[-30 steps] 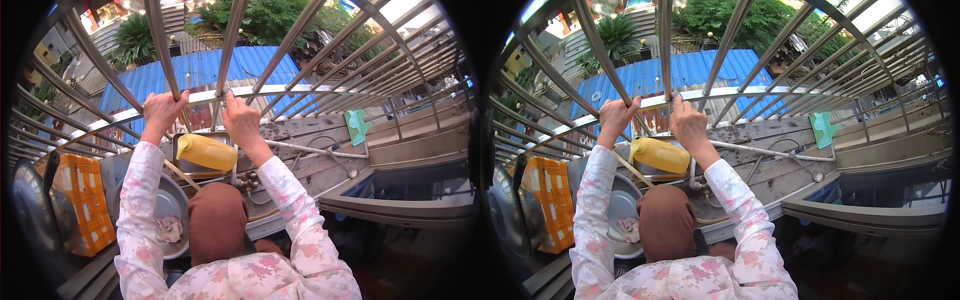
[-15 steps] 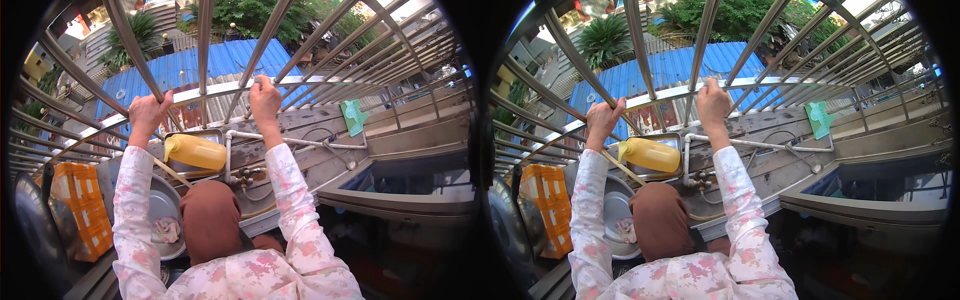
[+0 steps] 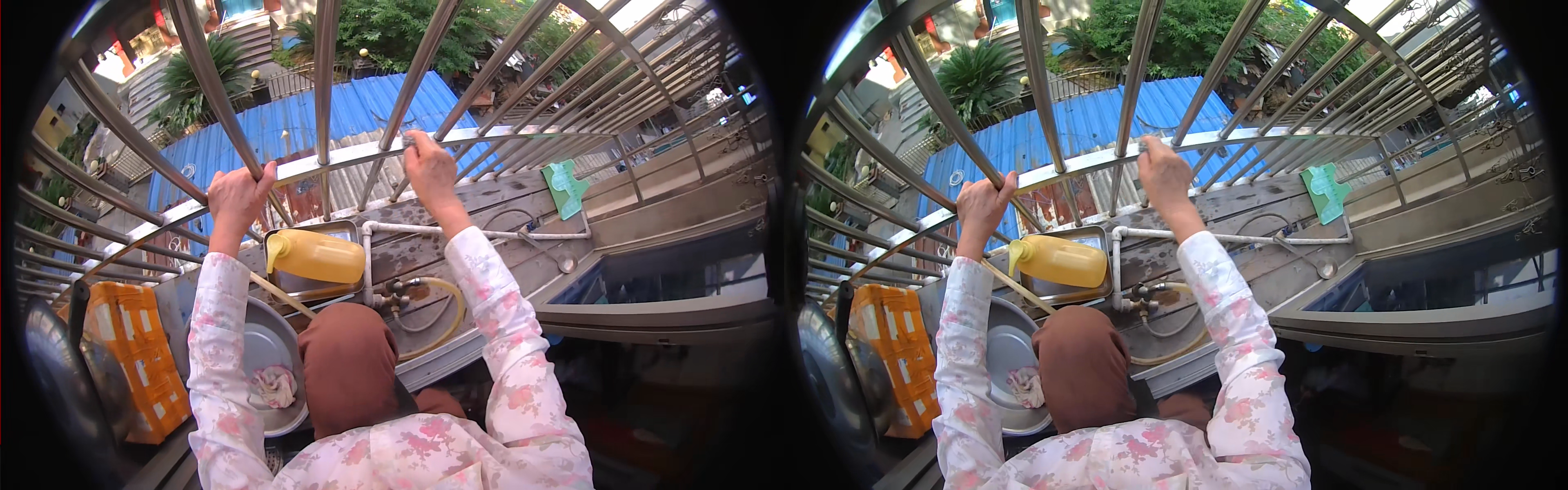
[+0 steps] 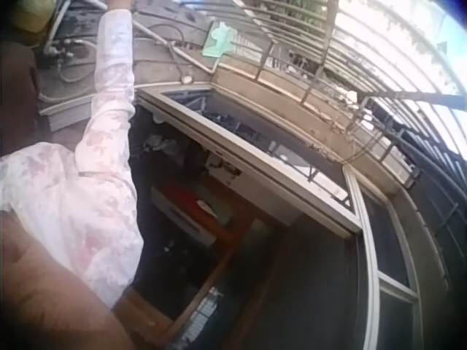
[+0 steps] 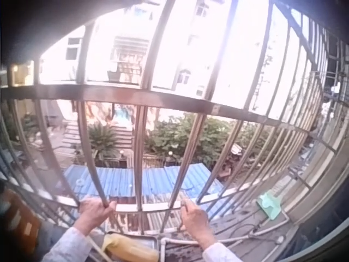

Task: Cleaning the metal security bars of a balcony using a scrub pad and cloth.

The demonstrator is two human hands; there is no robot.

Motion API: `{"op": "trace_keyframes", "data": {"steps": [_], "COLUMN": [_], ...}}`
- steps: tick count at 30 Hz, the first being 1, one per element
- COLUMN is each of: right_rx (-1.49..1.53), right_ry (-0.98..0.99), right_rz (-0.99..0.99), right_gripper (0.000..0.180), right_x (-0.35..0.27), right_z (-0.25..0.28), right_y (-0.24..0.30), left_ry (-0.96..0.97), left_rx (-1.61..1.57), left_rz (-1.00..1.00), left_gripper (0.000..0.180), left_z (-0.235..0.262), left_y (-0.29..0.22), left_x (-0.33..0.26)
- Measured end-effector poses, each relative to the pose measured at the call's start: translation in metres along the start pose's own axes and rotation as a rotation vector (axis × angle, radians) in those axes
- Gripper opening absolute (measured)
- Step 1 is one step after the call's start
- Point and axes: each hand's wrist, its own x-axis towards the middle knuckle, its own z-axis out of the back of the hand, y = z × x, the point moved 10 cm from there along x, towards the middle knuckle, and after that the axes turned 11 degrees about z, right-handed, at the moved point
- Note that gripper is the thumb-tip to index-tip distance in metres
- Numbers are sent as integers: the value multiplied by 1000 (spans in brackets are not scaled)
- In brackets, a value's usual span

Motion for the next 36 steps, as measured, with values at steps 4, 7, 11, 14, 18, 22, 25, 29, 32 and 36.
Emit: {"op": "trace_keyframes", "data": {"steps": [4, 7, 11, 14, 18, 22, 25, 29, 32, 36], "right_rx": [-124, 146, 120, -283, -585, -461, -251, -255, -352, -133], "right_ry": [-21, -24, 181, 316, 230, 73, 8, -83, 75, -191], "right_rz": [80, -100, 51, 190, 198, 51, -113, 18, 9, 18], "right_gripper": [23, 27, 20, 16, 17, 23, 24, 21, 19, 17], "right_x": [-2, -21, 28, 45, 18, -6, -11, -20, 2, -24], "right_z": [7, -17, -17, -27, -18, 9, 1, -1, 12, 6], "right_y": [8, 27, 16, 29, 24, 21, 27, 28, 5, 31], "left_ry": [-38, -107, -42, -77, -74, -111, -104, -126, -63, -82], "left_rx": [-4, -83, -5, -35, 37, -11, 2, -14, 13, 48], "left_rz": [6, -35, -28, -28, -64, -17, -11, -47, -38, -34], "left_gripper": [51, 55, 54, 54, 52, 50, 48, 46, 47, 49], "left_z": [1, 10, 5, 3, -2, 9, 2, 1, -2, -4], "left_y": [0, -4, -9, 1, 3, -4, -2, 6, 1, 6], "left_x": [-1, -1, 3, 2, 0, 0, 3, 1, 3, 3]}}
